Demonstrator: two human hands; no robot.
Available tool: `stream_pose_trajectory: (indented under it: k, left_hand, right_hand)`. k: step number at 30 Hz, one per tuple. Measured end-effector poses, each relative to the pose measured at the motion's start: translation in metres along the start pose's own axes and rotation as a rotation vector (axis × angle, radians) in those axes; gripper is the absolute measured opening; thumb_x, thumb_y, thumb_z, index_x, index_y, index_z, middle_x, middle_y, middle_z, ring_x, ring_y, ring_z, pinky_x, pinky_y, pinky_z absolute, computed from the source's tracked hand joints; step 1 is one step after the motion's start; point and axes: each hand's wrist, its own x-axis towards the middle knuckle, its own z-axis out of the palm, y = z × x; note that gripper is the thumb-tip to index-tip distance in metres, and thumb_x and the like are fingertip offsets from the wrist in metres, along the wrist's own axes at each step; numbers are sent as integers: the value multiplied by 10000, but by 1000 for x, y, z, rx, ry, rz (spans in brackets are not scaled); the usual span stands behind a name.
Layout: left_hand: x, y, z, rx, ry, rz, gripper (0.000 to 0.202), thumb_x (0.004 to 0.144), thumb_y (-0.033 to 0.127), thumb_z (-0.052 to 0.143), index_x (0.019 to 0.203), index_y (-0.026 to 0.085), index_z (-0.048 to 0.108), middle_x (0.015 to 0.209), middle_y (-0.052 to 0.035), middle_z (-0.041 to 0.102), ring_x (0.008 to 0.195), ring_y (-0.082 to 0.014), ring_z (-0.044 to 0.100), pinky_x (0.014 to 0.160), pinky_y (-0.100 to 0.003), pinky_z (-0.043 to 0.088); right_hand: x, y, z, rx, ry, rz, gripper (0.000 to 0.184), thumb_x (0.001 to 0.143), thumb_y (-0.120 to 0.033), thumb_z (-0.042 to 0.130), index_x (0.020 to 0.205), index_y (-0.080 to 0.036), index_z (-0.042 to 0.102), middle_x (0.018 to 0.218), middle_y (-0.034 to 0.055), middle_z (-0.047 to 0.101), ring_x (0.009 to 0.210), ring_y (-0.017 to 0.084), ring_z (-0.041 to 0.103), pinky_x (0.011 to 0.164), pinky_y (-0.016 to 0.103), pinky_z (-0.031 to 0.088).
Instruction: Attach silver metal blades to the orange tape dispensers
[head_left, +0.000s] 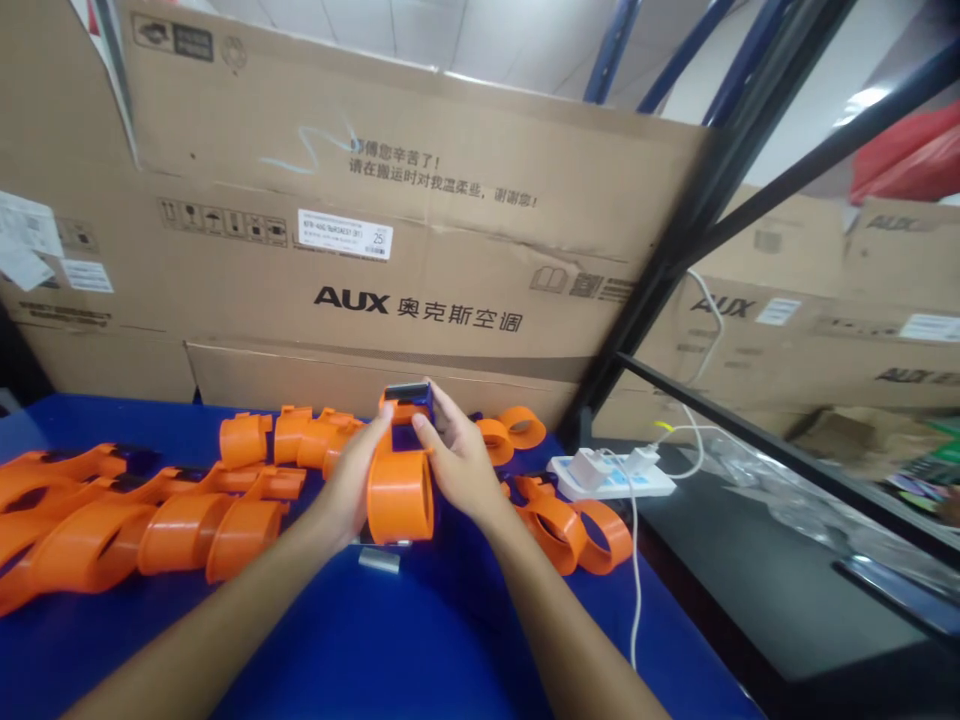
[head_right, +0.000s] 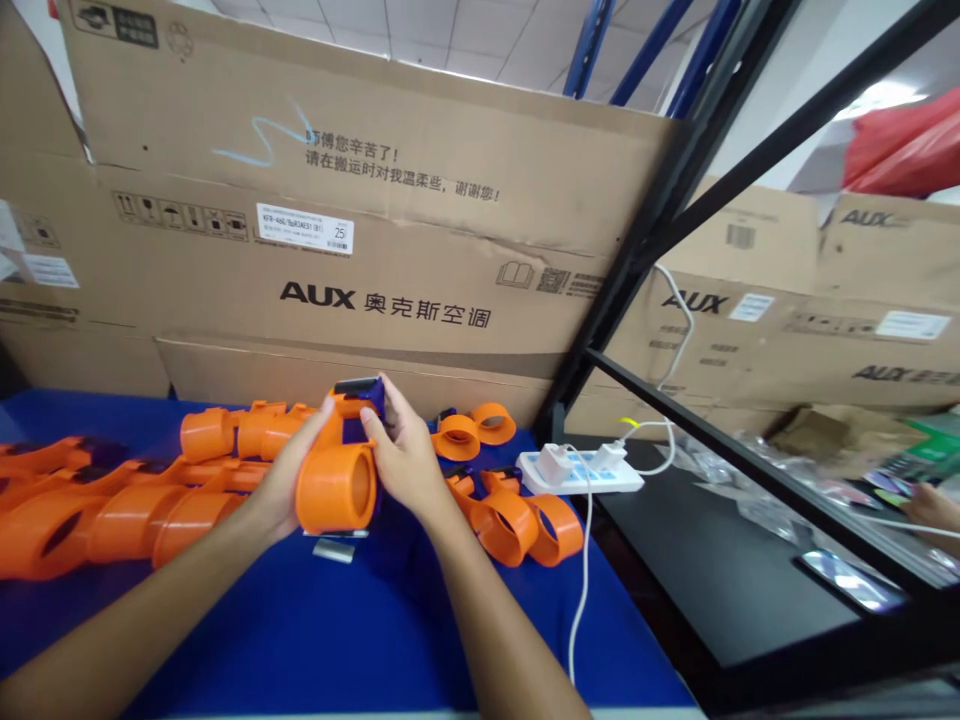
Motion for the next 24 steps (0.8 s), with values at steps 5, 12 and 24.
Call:
stream_pose_trajectory:
  k: [5,12,24]
  left_hand:
    - [8,-20,-13,48,103,141,370,750,442,873,961,174,729,889,-29,745,767,-173,699,742,-265,550]
    - [11,-28,-31,280,127,257,364,792,491,824,964,190,714,821,3,651,722,-144,593,672,-238,470]
    - [9,-26,-31,363,86,288,318,817,466,804,840,179,668,771,17,585,692,-130,511,646,-235,428]
  right_hand:
    - [-21,19,-10,-118,74,70,399,913,-405,706,1266,-221,678,1069,58,757,931,204,717,860,342,586]
    - [-32,30,-8,-304,144,112,296,908,-380,607,684,-190,572,588,-50,463,531,104,441,504,226,355]
    - [-41,22,-2,-593,216,74,346,930,-334,494,619,-200,424,578,-59,348,554,102,363,542,244,259]
